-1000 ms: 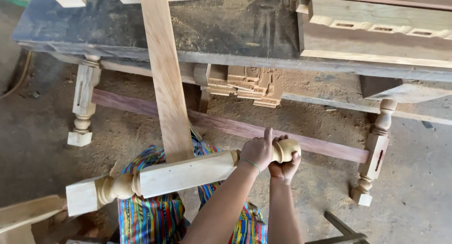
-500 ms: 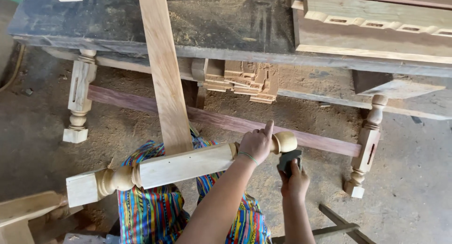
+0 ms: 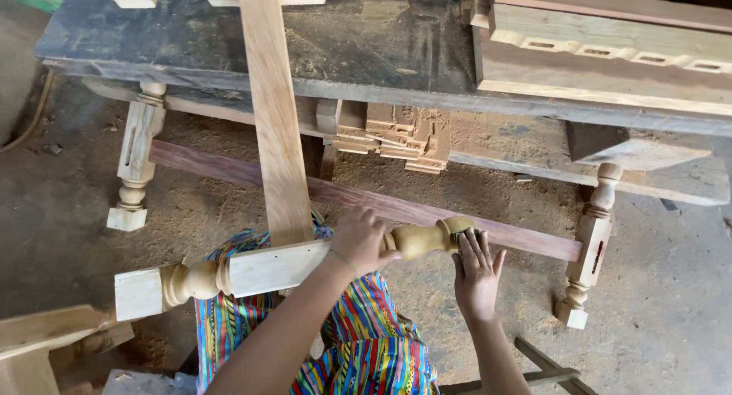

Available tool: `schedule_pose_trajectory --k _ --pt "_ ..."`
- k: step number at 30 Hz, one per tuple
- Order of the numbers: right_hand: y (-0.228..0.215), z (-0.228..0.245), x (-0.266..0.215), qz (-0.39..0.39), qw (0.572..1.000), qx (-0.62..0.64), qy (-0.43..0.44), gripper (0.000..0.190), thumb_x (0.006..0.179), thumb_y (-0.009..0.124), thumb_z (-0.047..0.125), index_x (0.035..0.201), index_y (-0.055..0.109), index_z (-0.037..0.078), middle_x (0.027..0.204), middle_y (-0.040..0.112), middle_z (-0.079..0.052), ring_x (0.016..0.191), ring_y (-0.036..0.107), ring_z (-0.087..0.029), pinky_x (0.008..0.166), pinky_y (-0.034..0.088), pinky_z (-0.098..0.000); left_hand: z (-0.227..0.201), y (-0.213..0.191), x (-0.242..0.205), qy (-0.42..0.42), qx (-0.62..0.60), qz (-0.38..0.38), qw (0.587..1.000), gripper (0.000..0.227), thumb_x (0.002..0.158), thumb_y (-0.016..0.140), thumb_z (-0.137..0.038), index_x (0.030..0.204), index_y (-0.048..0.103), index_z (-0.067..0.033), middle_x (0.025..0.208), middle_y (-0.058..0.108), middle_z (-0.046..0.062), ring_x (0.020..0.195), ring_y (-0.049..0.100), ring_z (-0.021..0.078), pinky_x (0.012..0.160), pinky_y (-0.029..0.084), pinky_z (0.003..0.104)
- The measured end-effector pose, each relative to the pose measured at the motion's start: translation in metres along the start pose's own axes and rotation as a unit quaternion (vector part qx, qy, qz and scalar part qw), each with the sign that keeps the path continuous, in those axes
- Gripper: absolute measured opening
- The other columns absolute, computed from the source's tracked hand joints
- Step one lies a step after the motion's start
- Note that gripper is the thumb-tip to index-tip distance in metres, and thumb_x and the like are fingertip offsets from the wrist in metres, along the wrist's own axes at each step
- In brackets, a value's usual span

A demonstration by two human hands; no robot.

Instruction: Sanding a turned wooden furniture leg using sandpaper in a workshop.

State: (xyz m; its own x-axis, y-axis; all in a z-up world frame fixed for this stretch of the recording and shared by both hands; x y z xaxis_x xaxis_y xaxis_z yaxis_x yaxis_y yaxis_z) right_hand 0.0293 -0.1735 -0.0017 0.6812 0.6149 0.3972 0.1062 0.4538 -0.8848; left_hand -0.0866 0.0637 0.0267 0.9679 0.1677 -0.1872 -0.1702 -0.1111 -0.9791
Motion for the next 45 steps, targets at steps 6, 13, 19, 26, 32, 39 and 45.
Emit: schedule_pose_trajectory --k 6,13,19,26,32,39,45 --pt "0.044 0.04 -0.006 -0.063 0.99 -0.052 -0.118 0.047 0.088 0.073 0.021 0.134 0.066 0.016 0.143 0.064 -0.007 0.142 0.051 -0.027 0.117 0.02 -0.0709 0.015 0.041 -0.018 -0.165 -0.033 -0.284 0.944 0.04 0.09 0.053 -0.047 0.105 0.067 -0.0131 0.089 0.069 0.009 0.092 0.069 0.0304 0.074 0.056 0.046" --pt "0.057 0.023 0.034 -0.077 0.985 -0.079 -0.132 0.023 0.101 0.058 0.027 0.121 0.069 0.02 0.116 0.076 0.002 0.115 0.07 -0.016 0.12 0.005 -0.0723 0.007 0.019 -0.019 -0.188 -0.156 -0.097 0.965 0.056 0.1 0.039 -0.05 0.068 0.069 -0.0156 0.069 0.073 0.01 0.079 0.075 0.0317 0.079 0.054 0.05" --pt "0.087 0.017 0.045 -0.019 0.989 -0.128 -0.069 0.019 0.098 0.057 0.031 0.108 0.072 0.025 0.088 0.079 0.002 0.089 0.077 -0.018 0.124 0.005 -0.0654 0.01 0.012 -0.015 -0.226 -0.229 -0.022 0.947 0.068 0.101 0.026 -0.053 0.074 0.074 -0.0135 0.077 0.075 0.012 0.087 0.074 0.0345 0.088 0.053 0.051" --pt "0.045 0.02 0.001 -0.062 0.986 -0.103 -0.112 0.019 0.1 0.055 0.015 0.114 0.066 0.016 0.096 0.079 -0.005 0.09 0.077 -0.019 0.124 0.013 -0.0661 0.014 -0.003 -0.021 -0.233 -0.221 -0.006 0.947 0.066 0.1 0.027 -0.055 0.084 0.077 -0.0145 0.085 0.078 0.01 0.096 0.075 0.0317 0.091 0.054 0.051" --pt "0.107 -0.004 0.052 -0.069 0.986 -0.117 -0.097 0.022 0.094 0.057 0.022 0.113 0.068 0.022 0.089 0.079 -0.001 0.082 0.077 -0.021 0.124 0.01 -0.066 0.013 0.01 -0.011 -0.235 -0.239 -0.015 0.942 0.069 0.1 0.024 -0.054 0.091 0.077 -0.0113 0.089 0.079 0.013 0.096 0.076 0.0351 0.095 0.051 0.052" --pt "0.039 0.033 0.003 -0.061 0.988 -0.076 -0.118 0.024 0.096 0.056 0.013 0.118 0.065 0.015 0.107 0.078 -0.004 0.101 0.074 -0.021 0.123 0.019 -0.0611 0.014 0.004 -0.019 -0.228 -0.224 0.008 0.948 0.063 0.1 0.025 -0.055 0.098 0.072 -0.0125 0.092 0.079 0.011 0.099 0.075 0.0315 0.1 0.047 0.054" --pt "0.062 0.016 0.031 -0.049 0.987 -0.112 -0.101 0.026 0.095 0.058 0.02 0.119 0.064 0.015 0.109 0.077 -0.004 0.097 0.075 -0.02 0.121 0.019 -0.067 0.007 0.011 -0.015 -0.234 -0.229 -0.006 0.945 0.065 0.1 0.029 -0.053 0.092 0.078 -0.0111 0.092 0.079 0.014 0.099 0.075 0.037 0.096 0.051 0.056"
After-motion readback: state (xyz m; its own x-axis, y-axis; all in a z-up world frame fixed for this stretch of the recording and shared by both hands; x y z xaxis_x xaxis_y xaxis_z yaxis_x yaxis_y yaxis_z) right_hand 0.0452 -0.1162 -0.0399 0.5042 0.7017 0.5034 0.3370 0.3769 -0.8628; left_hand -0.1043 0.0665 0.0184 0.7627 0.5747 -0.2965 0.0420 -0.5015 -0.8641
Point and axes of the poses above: each hand's wrist, its own x-axis towards the middle knuckle, its own y-axis out of the palm, z = x × y, the point moved 1 cm from there along x, towards the middle knuckle
